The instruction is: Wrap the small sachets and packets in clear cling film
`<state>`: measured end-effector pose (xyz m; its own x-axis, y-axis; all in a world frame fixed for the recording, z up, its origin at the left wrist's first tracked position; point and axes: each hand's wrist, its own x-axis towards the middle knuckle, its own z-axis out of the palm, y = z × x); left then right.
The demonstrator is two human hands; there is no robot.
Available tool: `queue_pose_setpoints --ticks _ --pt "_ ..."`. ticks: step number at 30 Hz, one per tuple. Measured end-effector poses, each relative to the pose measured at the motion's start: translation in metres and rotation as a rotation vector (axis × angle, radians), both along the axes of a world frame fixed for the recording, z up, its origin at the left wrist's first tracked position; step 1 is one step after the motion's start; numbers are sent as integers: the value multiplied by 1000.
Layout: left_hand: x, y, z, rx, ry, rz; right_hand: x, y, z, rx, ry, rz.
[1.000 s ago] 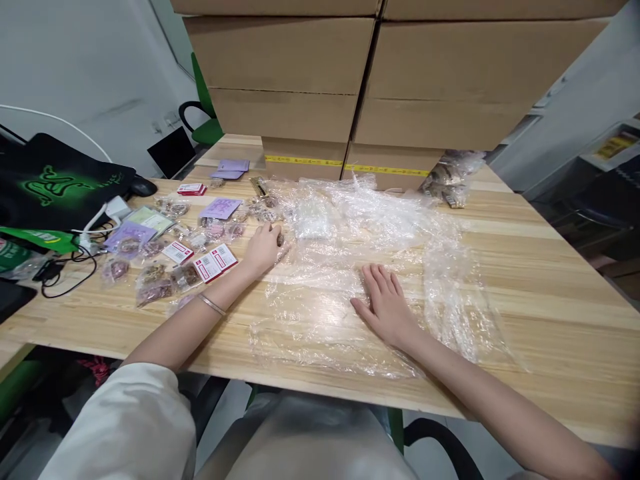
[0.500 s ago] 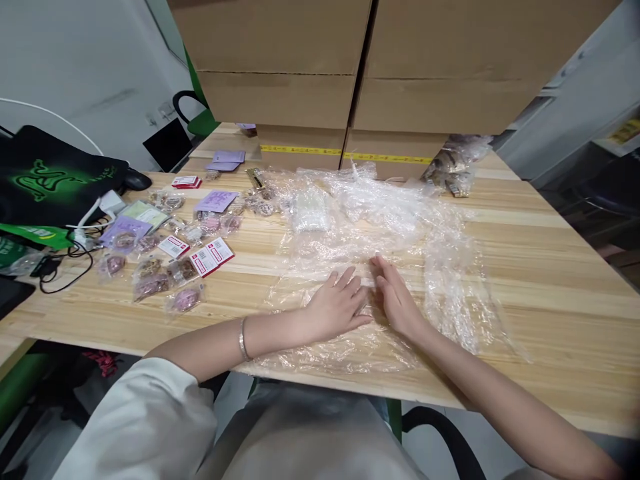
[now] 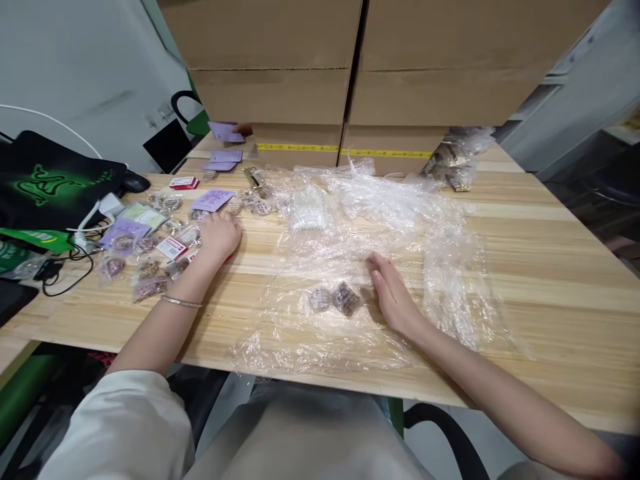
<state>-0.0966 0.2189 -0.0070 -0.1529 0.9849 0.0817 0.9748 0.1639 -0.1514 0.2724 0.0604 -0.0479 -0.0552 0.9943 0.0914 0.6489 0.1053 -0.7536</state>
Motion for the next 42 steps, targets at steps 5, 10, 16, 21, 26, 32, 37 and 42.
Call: queue_pose_setpoints --ticks 5,10,16,21,26,32,37,42 --pt "19 -22 6 11 18 -134 1 2 0 44 -7 1" --pt "80 -81 33 307 -3 -365 -2 4 -3 65 -35 3" --pt "152 -142 1 4 -43 -1266 6 -2 16 117 -220 19" --pt "109 -135 22 -44 -204 -1221 51 -35 48 269 -418 359" --pt "20 -136 46 -202 -230 -1057 84 -77 40 241 -539 530" --pt "-18 -143 12 -191 -183 -1080 78 -81 12 383 -464 564" --pt "-8 -145 5 -161 -203 -1214 65 -74 9 423 -400 673" --pt "11 -156 7 -202 -361 -1317 52 -74 10 495 -311 659"
